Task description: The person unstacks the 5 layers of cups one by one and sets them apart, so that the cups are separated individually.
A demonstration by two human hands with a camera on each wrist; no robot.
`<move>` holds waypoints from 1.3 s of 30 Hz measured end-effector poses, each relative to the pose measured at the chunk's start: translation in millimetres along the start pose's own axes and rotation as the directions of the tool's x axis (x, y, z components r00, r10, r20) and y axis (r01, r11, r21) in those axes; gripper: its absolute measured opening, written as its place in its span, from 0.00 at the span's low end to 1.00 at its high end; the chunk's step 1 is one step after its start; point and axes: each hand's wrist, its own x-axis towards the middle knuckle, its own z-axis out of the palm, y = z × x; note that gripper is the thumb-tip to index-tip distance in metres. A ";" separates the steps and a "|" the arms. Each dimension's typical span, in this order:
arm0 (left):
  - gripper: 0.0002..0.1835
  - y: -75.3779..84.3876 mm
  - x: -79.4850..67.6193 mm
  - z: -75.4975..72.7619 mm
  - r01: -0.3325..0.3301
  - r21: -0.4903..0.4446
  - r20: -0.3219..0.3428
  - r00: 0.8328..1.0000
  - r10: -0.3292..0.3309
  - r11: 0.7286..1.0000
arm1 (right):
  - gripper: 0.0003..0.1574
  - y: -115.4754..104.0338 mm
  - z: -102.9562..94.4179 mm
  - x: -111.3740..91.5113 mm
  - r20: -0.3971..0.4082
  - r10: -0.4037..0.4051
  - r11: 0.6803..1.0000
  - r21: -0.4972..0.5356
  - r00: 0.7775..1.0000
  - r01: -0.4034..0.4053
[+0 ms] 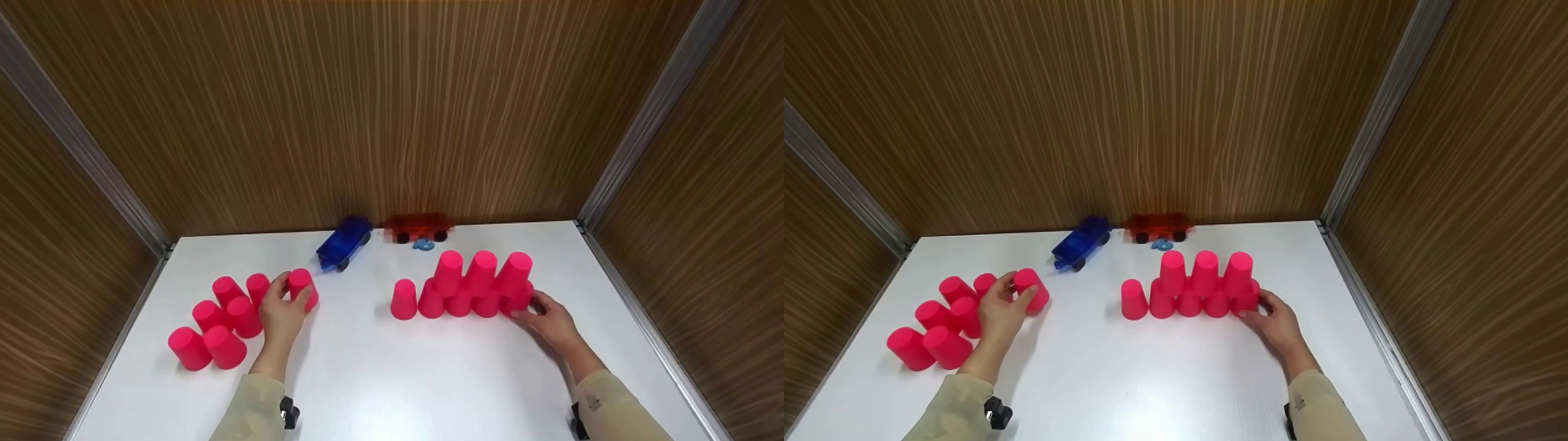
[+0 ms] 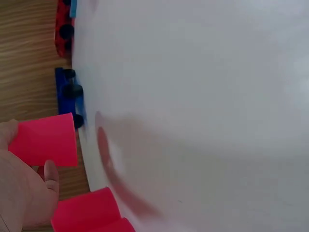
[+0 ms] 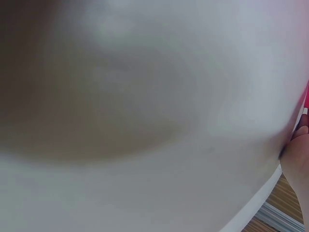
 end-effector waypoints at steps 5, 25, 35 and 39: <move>0.32 -8.3 -1.4 -6.9 0.061 0.011 0.018 0.998 -0.061 0.998 | 0.54 -1.8 -0.6 -1.0 0.004 0.007 1.000 0.005 1.000 -0.008; 0.32 -23.0 -2.8 -12.3 0.099 0.008 0.008 0.995 -0.099 0.995 | 0.55 -1.8 -0.4 -0.9 -0.005 0.020 1.000 -0.008 1.000 -0.020; 0.32 -24.3 -0.1 -10.7 0.130 -0.006 0.026 0.991 -0.130 0.991 | 0.54 -0.6 -1.2 -0.1 0.000 0.016 1.000 0.004 1.000 -0.016; 0.32 -25.1 0.9 -11.0 0.127 -0.008 0.023 0.992 -0.126 0.992 | 0.54 -2.2 -1.1 -0.7 0.001 0.017 1.000 -0.001 1.000 -0.017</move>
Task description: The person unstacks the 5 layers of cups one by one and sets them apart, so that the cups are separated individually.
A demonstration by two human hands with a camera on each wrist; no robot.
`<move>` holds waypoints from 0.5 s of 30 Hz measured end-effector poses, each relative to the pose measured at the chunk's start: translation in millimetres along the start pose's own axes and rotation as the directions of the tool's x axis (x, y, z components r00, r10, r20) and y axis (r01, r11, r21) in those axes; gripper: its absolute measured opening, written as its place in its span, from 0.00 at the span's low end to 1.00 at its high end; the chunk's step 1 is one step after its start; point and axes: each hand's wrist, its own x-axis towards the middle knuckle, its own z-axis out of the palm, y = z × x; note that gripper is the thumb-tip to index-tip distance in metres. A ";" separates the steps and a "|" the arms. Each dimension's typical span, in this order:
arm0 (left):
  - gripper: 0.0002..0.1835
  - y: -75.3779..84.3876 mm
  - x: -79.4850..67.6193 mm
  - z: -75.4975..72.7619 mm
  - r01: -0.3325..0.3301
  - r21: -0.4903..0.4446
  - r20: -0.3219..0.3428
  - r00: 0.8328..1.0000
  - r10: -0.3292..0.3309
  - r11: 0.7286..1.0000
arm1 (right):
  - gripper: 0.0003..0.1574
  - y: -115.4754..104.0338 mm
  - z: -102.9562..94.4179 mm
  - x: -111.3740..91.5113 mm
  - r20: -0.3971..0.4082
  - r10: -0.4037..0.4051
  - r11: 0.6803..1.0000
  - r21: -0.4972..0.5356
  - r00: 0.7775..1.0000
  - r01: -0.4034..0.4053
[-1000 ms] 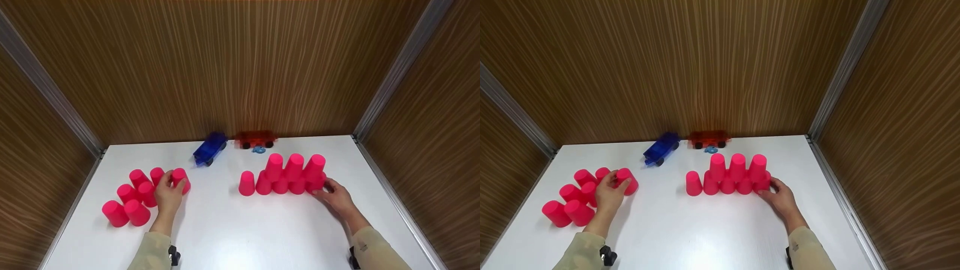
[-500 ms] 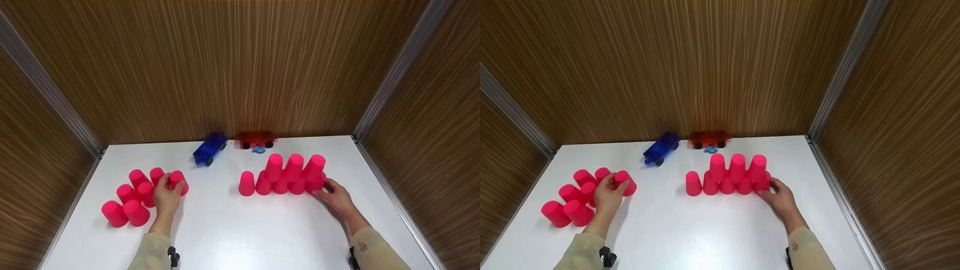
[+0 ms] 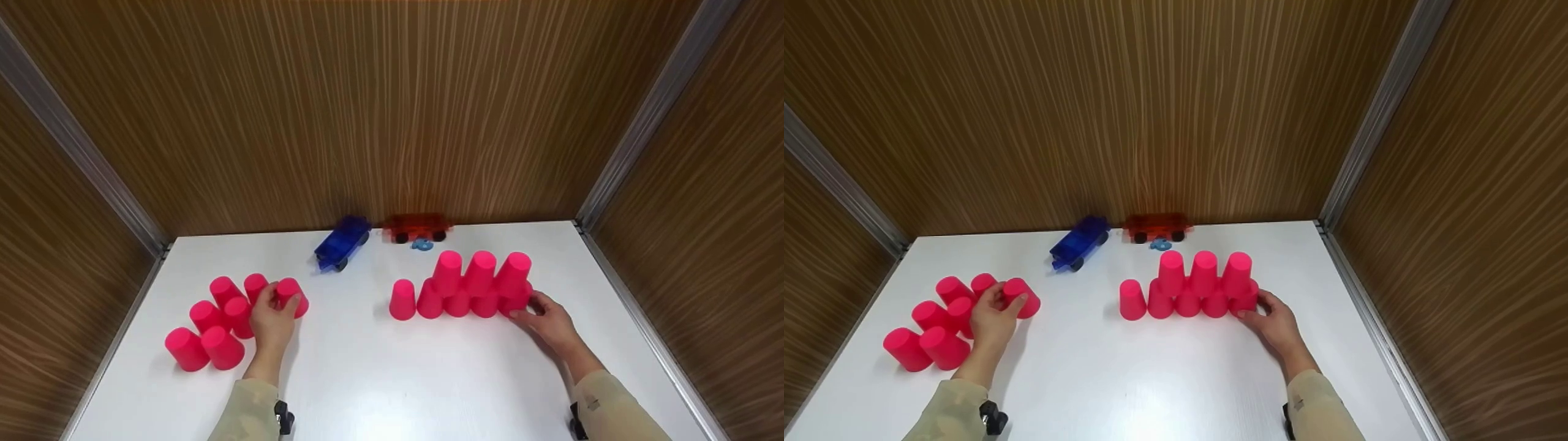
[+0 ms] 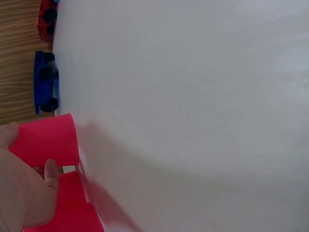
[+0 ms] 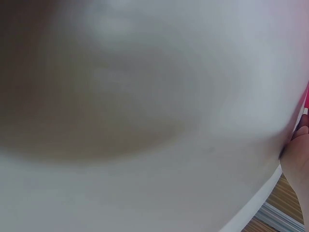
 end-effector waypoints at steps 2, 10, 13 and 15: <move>0.31 0.1 0.3 -0.3 -0.003 -0.002 -0.002 1.000 0.003 1.000 | 0.54 -0.3 0.1 -0.5 0.000 0.002 1.000 -0.003 1.000 -0.002; 0.32 0.7 0.8 -1.6 -0.005 0.002 0.000 1.000 0.005 1.000 | 0.54 0.1 1.0 -1.3 0.006 0.006 1.000 0.009 1.000 -0.006; 0.33 1.3 0.9 -2.0 -0.002 0.002 0.004 1.000 0.001 1.000 | 0.55 0.5 1.1 -0.5 0.006 0.018 1.000 0.014 1.000 -0.018; 0.33 1.8 1.0 -2.4 0.005 0.004 0.008 1.000 -0.005 1.000 | 0.56 0.5 0.9 0.1 0.006 0.024 1.000 0.015 1.000 -0.024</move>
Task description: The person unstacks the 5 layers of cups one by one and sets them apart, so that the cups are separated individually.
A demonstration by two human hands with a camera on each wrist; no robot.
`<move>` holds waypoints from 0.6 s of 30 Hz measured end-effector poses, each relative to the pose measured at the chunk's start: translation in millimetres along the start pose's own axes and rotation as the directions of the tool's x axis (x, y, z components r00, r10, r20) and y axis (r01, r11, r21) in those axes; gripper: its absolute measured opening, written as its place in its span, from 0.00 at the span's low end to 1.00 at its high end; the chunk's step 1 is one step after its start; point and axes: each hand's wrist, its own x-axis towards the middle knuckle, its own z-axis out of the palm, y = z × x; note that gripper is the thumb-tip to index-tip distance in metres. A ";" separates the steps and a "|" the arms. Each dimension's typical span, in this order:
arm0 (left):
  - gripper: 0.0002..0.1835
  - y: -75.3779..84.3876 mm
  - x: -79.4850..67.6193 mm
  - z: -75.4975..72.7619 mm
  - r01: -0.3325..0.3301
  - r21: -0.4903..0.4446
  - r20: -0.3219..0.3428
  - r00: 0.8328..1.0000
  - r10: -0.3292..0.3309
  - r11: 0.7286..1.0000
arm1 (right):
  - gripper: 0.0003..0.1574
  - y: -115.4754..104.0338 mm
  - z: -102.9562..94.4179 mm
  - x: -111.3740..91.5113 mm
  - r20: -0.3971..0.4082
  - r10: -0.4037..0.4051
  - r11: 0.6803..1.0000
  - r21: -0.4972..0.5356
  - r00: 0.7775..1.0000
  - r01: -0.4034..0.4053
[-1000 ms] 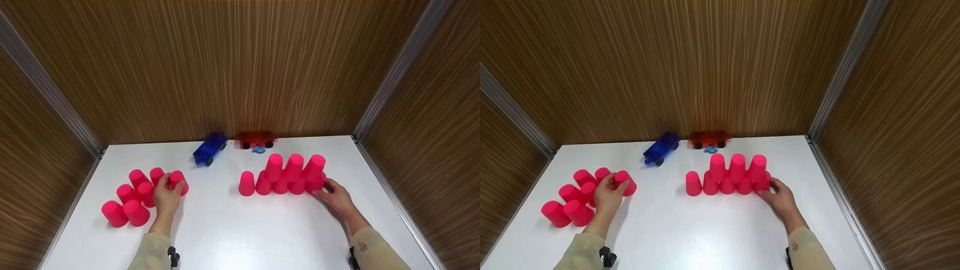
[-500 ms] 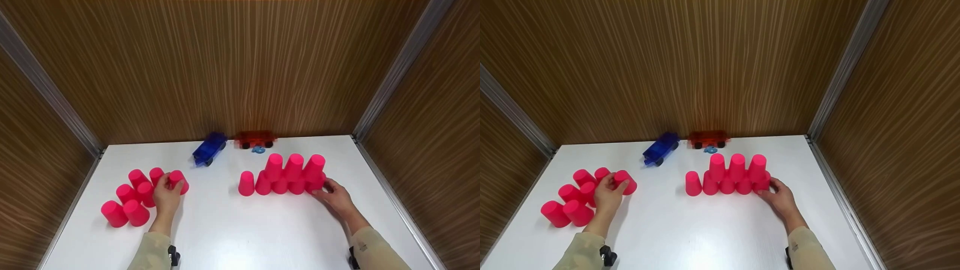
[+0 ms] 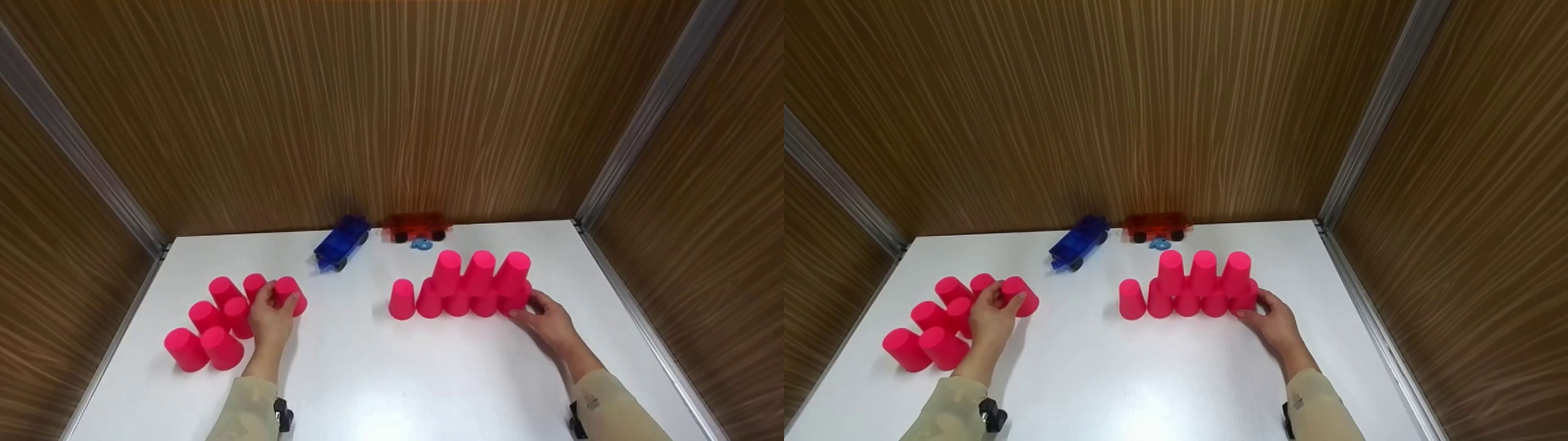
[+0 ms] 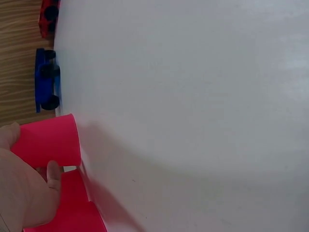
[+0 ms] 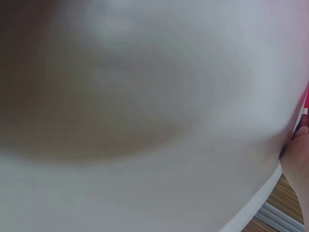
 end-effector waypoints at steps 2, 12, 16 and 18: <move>0.34 0.8 -0.6 -1.1 0.007 -0.002 -0.002 1.000 -0.007 1.000 | 0.55 0.3 0.2 0.1 -0.004 -0.010 1.000 -0.014 1.000 0.010; 0.37 21.2 -9.0 -10.3 0.017 -0.005 0.003 1.000 -0.017 1.000 | 0.56 1.5 0.1 -1.1 -0.004 -0.019 1.000 -0.025 1.000 0.019; 0.38 38.4 -13.4 -12.1 -0.038 0.025 -0.017 0.999 0.038 0.999 | 0.55 1.1 0.0 -0.3 0.005 -0.017 1.000 -0.017 1.000 0.017; 0.38 49.6 -15.9 -11.5 -0.069 0.030 -0.017 0.997 0.069 0.997 | 0.55 1.0 0.1 0.0 0.005 -0.019 1.000 -0.023 1.000 0.019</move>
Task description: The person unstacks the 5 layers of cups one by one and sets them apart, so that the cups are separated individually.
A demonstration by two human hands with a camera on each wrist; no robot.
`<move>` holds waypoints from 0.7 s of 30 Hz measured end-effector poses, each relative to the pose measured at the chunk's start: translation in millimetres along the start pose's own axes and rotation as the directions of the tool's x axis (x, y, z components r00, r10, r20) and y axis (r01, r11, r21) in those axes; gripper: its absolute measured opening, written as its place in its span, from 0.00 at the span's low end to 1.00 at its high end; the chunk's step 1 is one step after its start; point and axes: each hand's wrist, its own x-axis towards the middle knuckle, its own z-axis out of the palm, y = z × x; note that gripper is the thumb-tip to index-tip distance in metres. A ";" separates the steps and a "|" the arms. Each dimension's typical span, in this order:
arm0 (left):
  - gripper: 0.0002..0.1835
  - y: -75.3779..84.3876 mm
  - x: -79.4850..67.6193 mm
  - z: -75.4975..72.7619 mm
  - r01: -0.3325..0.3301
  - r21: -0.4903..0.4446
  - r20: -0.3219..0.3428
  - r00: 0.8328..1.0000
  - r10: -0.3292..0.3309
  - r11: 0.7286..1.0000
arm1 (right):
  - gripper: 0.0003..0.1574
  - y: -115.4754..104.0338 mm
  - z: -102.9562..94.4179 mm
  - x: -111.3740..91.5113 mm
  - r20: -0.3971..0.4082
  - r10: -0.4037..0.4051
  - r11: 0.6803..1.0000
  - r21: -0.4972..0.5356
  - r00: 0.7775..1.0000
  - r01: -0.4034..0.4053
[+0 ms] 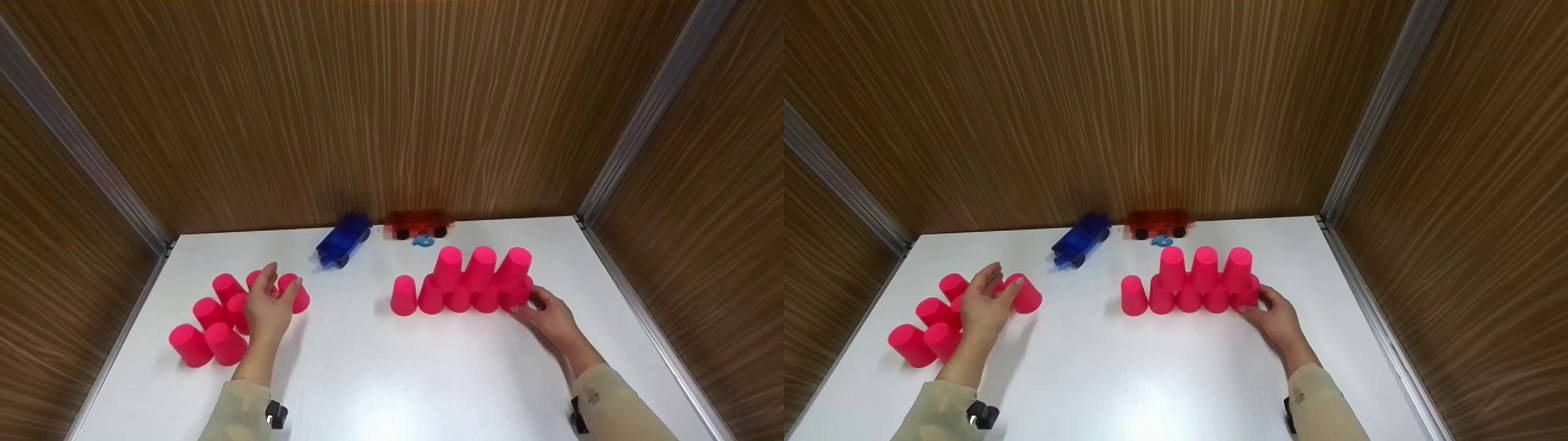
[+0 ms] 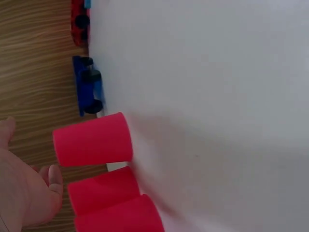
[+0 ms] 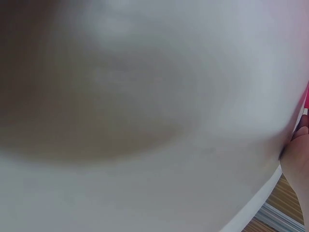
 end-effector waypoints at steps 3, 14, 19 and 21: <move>0.39 19.2 -2.3 3.3 -0.063 -0.008 0.012 0.998 0.063 0.998 | 0.55 0.2 -0.7 1.2 -0.004 0.000 1.000 -0.006 1.000 0.000; 0.35 100.3 -23.6 50.1 -0.335 -0.144 0.157 0.921 0.356 0.931 | 0.54 -0.3 -1.4 1.1 0.000 -0.012 1.000 0.023 1.000 0.012; 0.35 131.7 -31.7 86.5 -0.400 -0.198 0.260 0.859 0.441 0.895 | 0.51 -1.3 -0.8 1.0 -0.004 -0.034 0.999 0.030 0.999 0.034; 0.35 140.0 -35.9 101.1 -0.399 -0.189 0.307 0.844 0.440 0.897 | 0.50 -1.1 -0.6 1.1 -0.006 -0.031 0.999 0.026 1.000 0.031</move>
